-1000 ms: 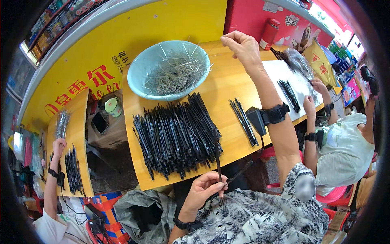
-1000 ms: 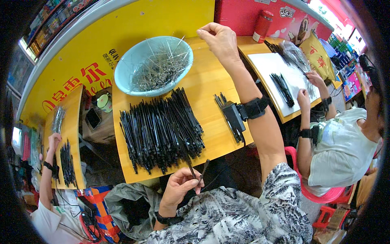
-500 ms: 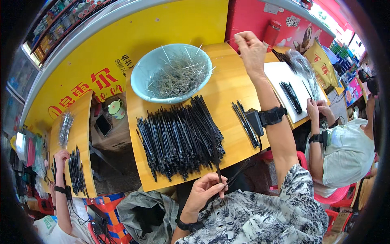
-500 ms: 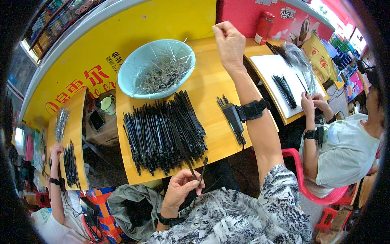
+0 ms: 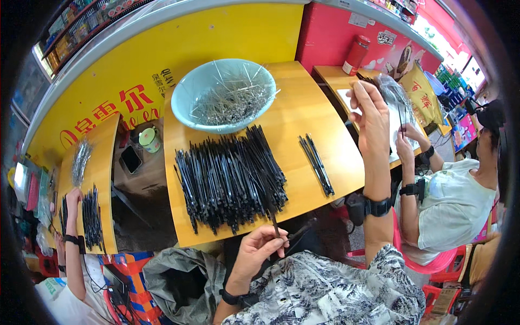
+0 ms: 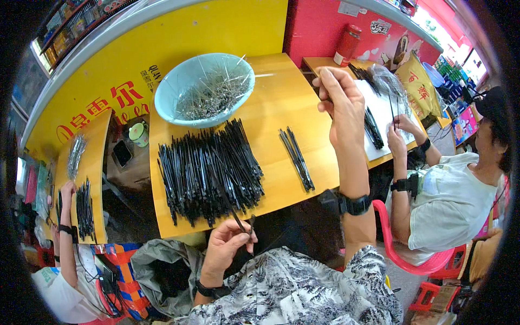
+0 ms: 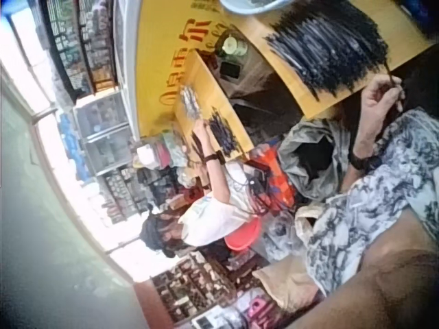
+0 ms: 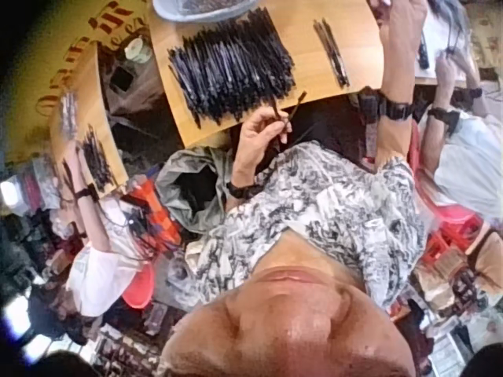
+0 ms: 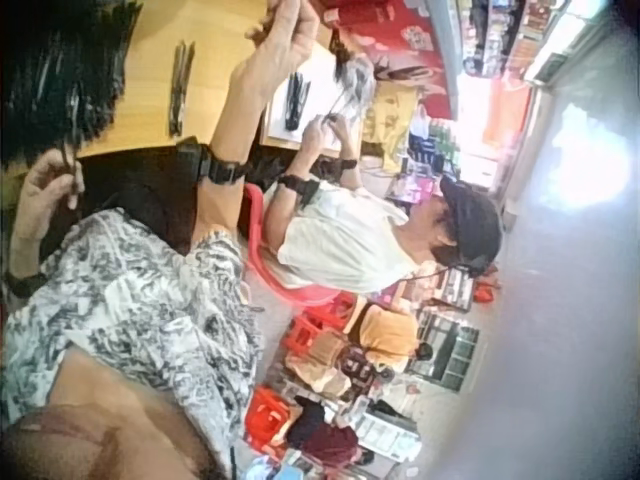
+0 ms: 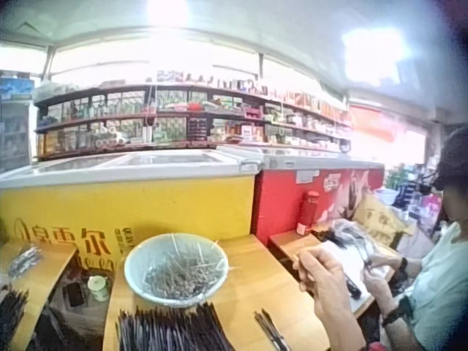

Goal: The person picks up a black plastic strip and a thin metal wire, threads the wire through the strip, and places the assembled piece onto a stack. They repeat this process, occasionally reaching into a bowl for more wires or gathering bundles of strips.

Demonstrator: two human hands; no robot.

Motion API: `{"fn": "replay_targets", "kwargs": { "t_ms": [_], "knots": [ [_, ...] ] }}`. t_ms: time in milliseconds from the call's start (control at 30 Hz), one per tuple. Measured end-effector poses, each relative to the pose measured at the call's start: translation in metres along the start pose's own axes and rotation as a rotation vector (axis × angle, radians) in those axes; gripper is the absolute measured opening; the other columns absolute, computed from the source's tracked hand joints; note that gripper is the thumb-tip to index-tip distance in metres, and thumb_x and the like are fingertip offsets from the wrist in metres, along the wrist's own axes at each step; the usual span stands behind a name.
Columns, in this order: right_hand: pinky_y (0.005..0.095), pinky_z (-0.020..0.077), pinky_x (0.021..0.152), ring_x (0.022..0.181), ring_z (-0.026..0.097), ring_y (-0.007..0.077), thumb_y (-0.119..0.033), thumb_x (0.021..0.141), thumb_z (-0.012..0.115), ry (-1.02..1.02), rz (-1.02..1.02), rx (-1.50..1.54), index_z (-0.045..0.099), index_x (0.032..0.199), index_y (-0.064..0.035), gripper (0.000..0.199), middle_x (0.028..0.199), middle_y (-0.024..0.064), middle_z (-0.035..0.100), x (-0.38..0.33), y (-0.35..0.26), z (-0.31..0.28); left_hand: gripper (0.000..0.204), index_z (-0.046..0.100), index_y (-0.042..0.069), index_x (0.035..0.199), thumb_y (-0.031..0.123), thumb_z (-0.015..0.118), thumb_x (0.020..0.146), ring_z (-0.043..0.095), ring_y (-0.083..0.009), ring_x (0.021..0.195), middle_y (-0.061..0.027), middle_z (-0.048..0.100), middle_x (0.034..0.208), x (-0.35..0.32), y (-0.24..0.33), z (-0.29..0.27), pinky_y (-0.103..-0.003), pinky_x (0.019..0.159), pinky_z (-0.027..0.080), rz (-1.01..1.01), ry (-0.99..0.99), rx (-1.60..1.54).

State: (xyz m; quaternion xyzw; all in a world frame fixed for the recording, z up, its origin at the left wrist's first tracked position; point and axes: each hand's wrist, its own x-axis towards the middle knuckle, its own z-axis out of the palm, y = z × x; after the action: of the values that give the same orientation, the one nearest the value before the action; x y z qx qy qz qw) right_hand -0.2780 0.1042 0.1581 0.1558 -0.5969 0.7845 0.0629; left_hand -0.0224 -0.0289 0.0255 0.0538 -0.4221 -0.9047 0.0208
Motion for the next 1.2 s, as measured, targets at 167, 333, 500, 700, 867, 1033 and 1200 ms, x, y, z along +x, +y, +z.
{"fn": "replay_targets", "kwargs": {
  "t_ms": [167,333,500,700,867,1033,1200],
  "knots": [
    [0.0155,0.0358,0.047,0.061,0.044,0.0017,-0.017,0.087,0.057,-0.015,0.167,0.039,0.059,0.095,-0.0041,0.015,0.077,-0.0013,0.057,-0.05,-0.007,-0.025,0.011,0.053,0.002,0.095,0.0,0.053,0.084,0.057,-0.0174,0.068,-0.0135,0.059,0.081,0.0,0.012,0.004,-0.027,0.056,0.048,0.157,0.065,-0.027],
    [0.0151,0.0338,0.043,0.057,0.043,0.0025,-0.015,0.088,0.055,0.002,0.39,0.185,0.057,0.093,-0.0055,0.011,0.072,-0.0016,0.052,-0.119,0.005,-0.027,0.008,0.052,0.003,0.092,0.0,0.054,0.085,0.058,-0.0181,0.083,-0.0093,0.056,0.096,0.024,0.024,0.023,-0.03,0.073,0.048,0.314,-0.005,-0.095],
    [0.0152,0.0334,0.043,0.056,0.044,0.0028,-0.015,0.088,0.055,0.013,0.548,0.294,0.056,0.089,-0.0072,0.008,0.072,-0.0004,0.053,-0.163,0.027,-0.032,0.013,0.053,0.001,0.1,0.003,0.052,0.087,0.059,-0.0164,0.085,-0.0152,0.048,0.118,0.033,0.023,0.046,-0.03,0.074,0.049,0.396,0.016,0.008],
    [0.017,0.0392,0.057,0.066,0.051,0.0049,-0.009,0.082,0.061,-0.327,0.519,-0.114,0.062,0.085,-0.001,0.008,0.077,0.0028,0.06,-0.187,0.036,-0.048,0.013,0.053,0.003,0.099,0.005,0.055,0.087,0.058,-0.014,0.082,-0.0083,0.06,0.094,0.023,0.021,0.037,-0.027,0.075,0.048,0.364,0.112,0.06],
    [0.0214,0.0405,0.052,0.059,0.053,0.0107,-0.001,0.074,0.066,-0.551,0.002,-0.602,0.065,0.084,-0.0011,0.01,0.075,0.0063,0.06,-0.192,0.029,-0.031,0.017,0.055,0.0,0.101,0.006,0.057,0.086,0.057,-0.0096,0.081,-0.0029,0.059,0.093,0.019,0.025,0.029,-0.022,0.076,0.046,0.241,0.142,0.173],
    [0.0267,0.0426,0.053,0.06,0.056,0.0177,0.0,0.074,0.064,-0.496,0.034,-0.661,0.06,0.082,0.0005,0.009,0.074,0.0109,0.056,-0.195,0.032,-0.023,0.017,0.057,0.001,0.102,0.005,0.056,0.086,0.059,-0.0126,0.083,-0.0062,0.04,0.124,0.012,0.018,0.025,-0.025,0.072,0.05,0.265,0.164,0.168],
    [0.0177,0.0452,0.052,0.059,0.055,0.0063,-0.004,0.084,0.058,-0.271,0.403,-0.309,0.059,0.088,-0.0003,0.005,0.078,0.0011,0.059,-0.183,0.042,-0.039,0.019,0.053,0.003,0.106,0.004,0.053,0.087,0.061,-0.0188,0.082,-0.0082,0.059,0.092,0.001,0.009,0.017,-0.027,0.062,0.054,0.2,0.225,0.083]
  ]
}}
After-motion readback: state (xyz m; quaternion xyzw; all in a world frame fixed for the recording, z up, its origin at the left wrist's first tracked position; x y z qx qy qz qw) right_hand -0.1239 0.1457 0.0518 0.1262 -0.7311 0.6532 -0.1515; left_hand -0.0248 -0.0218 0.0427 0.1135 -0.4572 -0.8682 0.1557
